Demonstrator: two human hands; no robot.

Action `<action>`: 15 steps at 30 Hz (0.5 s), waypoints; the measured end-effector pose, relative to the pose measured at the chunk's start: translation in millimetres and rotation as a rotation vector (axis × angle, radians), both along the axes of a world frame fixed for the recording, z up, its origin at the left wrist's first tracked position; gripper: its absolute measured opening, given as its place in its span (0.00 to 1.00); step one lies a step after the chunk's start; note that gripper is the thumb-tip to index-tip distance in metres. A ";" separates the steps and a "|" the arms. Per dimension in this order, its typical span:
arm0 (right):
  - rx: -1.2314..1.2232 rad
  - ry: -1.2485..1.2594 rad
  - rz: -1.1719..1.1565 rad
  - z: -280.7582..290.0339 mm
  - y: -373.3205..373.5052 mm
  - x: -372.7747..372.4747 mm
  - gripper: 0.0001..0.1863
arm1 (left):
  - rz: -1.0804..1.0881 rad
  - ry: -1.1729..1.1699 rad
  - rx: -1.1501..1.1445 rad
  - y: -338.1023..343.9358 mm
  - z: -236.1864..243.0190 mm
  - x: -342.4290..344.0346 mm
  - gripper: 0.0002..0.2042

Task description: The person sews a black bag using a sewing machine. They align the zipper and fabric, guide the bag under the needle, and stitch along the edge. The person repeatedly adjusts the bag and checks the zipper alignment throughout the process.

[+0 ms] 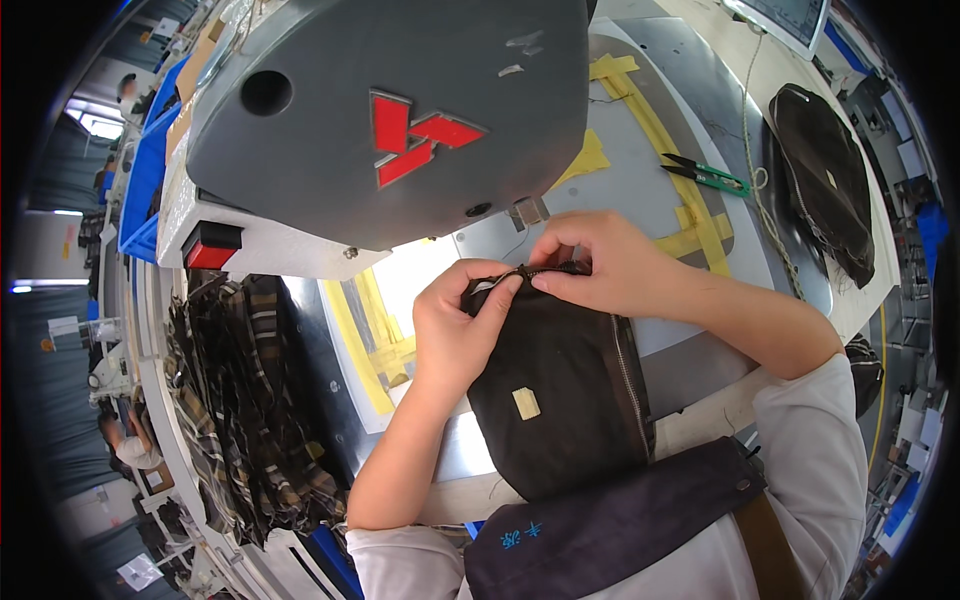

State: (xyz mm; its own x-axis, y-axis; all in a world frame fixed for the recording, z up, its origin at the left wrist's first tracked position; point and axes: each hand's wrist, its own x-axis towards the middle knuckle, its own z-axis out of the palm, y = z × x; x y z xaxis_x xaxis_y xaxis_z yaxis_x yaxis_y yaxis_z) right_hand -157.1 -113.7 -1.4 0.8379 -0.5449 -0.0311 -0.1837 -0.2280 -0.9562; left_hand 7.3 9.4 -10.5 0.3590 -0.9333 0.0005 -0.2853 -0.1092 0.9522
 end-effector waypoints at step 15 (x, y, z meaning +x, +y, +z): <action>0.000 0.069 0.001 -3.1 1.7 1.0 0.09 | 0.014 -0.052 -0.055 -2.2 -6.5 1.7 0.04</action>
State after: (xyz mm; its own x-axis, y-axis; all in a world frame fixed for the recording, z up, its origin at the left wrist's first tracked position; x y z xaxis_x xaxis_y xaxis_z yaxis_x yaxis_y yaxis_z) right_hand -156.1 -112.0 -4.5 0.8345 -0.5439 -0.0883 -0.2485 -0.2284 -0.9413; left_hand 9.0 7.2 -17.0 0.3702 -0.9263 0.0703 -0.3335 -0.0618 0.9407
